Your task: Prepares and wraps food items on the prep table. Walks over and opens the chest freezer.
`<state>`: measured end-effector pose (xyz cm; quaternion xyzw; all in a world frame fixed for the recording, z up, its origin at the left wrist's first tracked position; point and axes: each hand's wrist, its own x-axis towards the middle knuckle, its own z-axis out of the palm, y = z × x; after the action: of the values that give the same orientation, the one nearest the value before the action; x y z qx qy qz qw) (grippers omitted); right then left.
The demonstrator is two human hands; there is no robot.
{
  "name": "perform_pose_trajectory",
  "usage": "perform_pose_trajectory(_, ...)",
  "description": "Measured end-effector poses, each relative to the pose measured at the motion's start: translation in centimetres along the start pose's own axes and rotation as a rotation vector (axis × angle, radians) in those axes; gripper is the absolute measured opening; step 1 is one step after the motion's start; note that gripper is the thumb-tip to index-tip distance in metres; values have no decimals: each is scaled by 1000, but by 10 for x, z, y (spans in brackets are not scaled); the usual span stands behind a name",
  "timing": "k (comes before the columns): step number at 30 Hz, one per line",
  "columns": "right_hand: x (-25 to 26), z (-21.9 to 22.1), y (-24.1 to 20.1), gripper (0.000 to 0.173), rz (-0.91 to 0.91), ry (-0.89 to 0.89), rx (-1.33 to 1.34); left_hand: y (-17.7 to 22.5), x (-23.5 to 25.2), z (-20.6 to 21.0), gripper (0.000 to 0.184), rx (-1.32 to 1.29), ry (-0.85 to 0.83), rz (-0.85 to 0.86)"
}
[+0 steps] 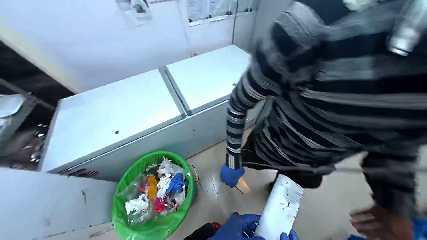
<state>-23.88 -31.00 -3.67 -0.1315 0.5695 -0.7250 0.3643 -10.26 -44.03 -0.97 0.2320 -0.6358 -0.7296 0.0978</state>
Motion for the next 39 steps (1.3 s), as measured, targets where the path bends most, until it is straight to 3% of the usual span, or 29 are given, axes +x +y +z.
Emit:
perform_pose_trajectory(5,58,42,-17,33,5,-208,-47,42,7,-27,49,38,224,-27)
perform_pose_trajectory(9,101,70,-21,40,46,-359,106,55,22,-48,48,72,385,-1)
perform_pose_trajectory(14,141,84,-33,39,17,-242,146,76,67,-68,40,113,393,14)
perform_pose_trajectory(20,184,83,-45,43,-88,34,65,90,154,-105,41,77,61,-36)
perform_pose_trajectory(26,190,78,-51,45,-196,462,331,96,240,-110,45,62,-407,-38)
perform_pose_trajectory(33,153,64,-28,40,-337,941,469,93,295,-75,47,153,-969,-191)
perform_pose_trajectory(39,89,38,14,39,-441,1408,438,85,311,-56,51,224,-1241,-294)
